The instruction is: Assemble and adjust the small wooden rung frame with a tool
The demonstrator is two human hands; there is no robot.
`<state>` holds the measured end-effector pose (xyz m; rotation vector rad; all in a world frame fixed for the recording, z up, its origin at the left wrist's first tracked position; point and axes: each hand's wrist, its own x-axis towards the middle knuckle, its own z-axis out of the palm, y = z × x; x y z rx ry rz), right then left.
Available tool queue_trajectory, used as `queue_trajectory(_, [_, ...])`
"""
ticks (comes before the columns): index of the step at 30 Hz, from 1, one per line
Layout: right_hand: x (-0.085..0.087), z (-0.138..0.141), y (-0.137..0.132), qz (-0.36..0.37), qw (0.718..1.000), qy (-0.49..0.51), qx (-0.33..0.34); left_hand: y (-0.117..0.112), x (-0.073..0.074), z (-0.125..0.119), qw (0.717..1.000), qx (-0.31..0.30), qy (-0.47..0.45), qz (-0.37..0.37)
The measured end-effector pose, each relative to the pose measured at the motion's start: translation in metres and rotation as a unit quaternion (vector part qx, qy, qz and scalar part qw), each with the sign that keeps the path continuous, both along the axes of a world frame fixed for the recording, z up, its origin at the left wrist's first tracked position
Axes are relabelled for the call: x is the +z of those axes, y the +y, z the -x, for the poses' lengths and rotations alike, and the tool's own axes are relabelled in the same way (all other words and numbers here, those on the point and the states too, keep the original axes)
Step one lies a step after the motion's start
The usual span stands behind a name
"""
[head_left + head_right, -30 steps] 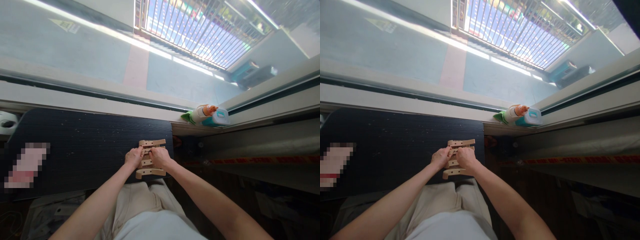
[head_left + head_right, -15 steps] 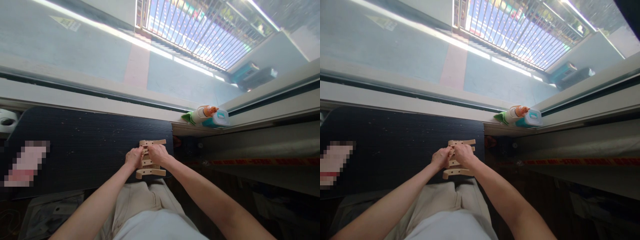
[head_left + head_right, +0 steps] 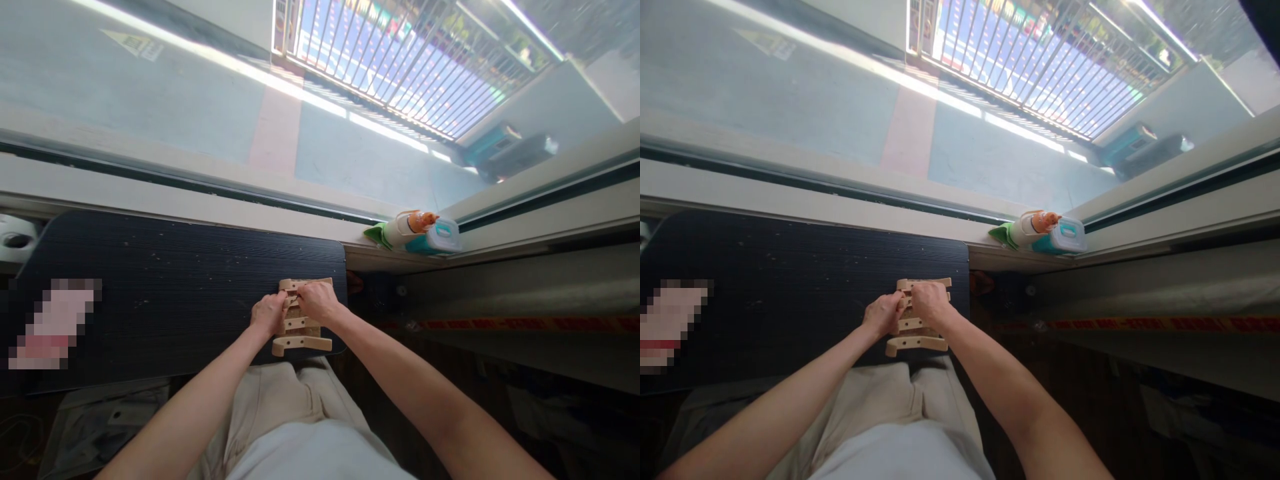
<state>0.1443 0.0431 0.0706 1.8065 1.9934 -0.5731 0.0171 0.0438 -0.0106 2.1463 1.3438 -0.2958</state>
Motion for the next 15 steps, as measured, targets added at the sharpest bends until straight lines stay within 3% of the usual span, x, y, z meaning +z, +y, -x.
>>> queue_trajectory(6, [0.007,0.001,0.0,0.012,0.999,0.023,-0.02,0.0,-0.002,0.001,1.0,-0.003,-0.008,-0.01])
queue_trajectory(15, [0.012,-0.023,-0.022,-0.012,0.997,0.056,-0.043,0.0,-0.005,0.0,1.0,0.002,-0.001,-0.013])
